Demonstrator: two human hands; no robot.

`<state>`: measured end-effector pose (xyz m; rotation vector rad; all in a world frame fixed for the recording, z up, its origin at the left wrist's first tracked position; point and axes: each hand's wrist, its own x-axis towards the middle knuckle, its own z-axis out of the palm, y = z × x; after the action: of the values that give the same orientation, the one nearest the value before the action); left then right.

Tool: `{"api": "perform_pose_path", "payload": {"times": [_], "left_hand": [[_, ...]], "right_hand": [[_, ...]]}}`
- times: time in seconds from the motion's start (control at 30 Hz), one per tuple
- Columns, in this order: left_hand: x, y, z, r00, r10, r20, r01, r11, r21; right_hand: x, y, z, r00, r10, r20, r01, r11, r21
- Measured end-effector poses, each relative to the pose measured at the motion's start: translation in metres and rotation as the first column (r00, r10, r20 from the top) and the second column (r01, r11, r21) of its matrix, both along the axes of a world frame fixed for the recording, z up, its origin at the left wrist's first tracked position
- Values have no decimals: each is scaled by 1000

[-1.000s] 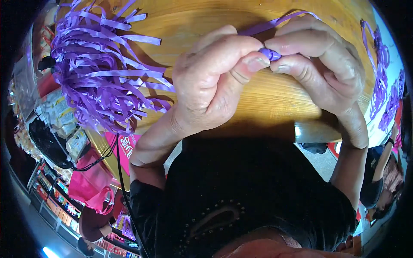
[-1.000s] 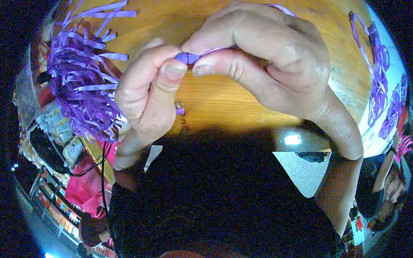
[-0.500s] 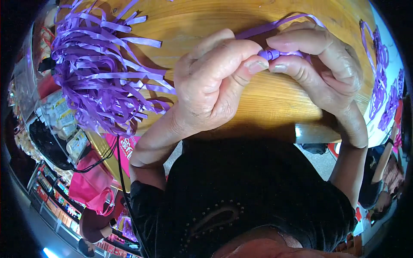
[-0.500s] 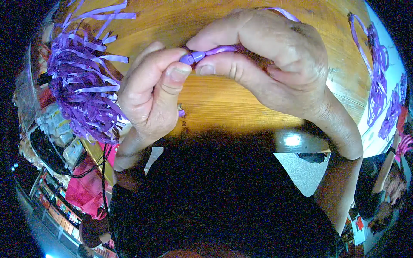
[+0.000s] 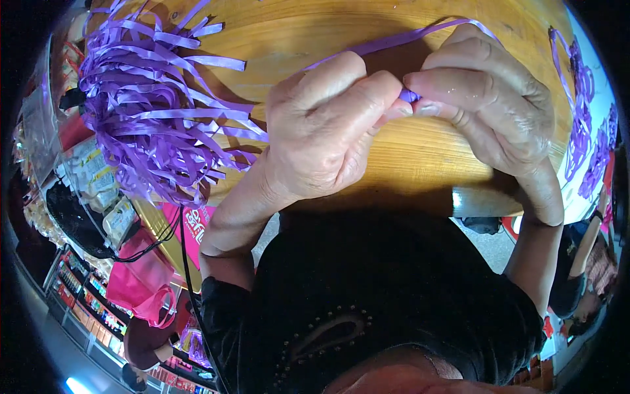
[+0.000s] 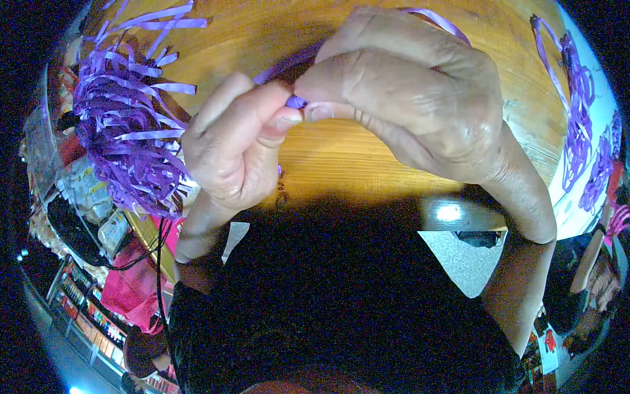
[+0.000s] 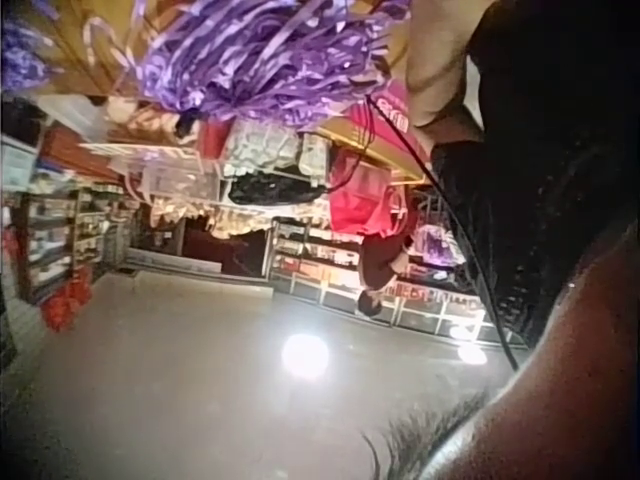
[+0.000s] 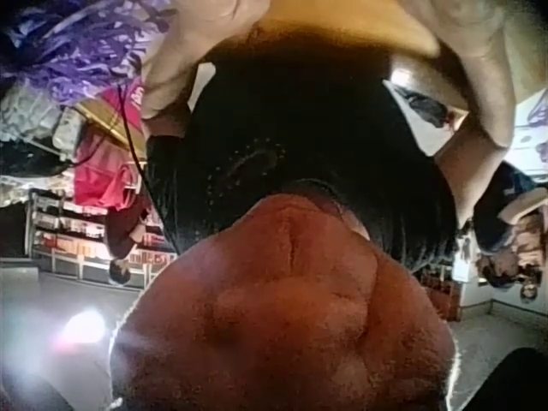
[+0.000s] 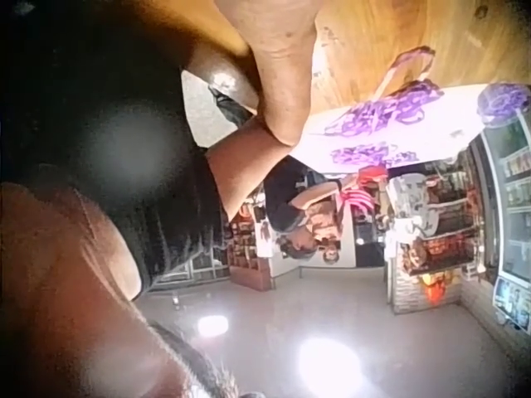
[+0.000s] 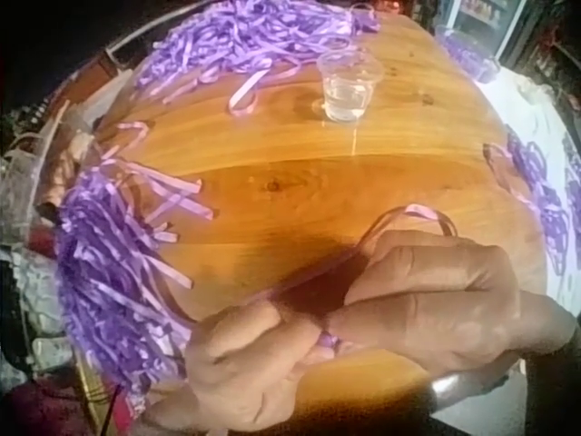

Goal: Tying small knots in the center of individual purple ribbon strips.

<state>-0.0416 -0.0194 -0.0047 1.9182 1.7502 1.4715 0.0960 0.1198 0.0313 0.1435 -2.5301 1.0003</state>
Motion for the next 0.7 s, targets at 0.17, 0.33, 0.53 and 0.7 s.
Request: {"api": "perform_pose_path", "payload": {"times": [0.17,0.33,0.53,0.7], "left_hand": [[2,0,-3,989,35,-146,-26,998,62],[-5,1,-4,966,-39,-254,59,996,69],[-9,4,0,973,-165,-160,164,986,-18],[-5,8,-1,997,-49,56,49,999,5]], "right_hand": [[4,1,1,993,-6,120,18,995,-95],[5,2,-10,975,52,217,17,952,-305],[6,-3,-15,880,218,423,194,647,-737],[8,-9,-8,881,-16,474,378,628,-681]]}}
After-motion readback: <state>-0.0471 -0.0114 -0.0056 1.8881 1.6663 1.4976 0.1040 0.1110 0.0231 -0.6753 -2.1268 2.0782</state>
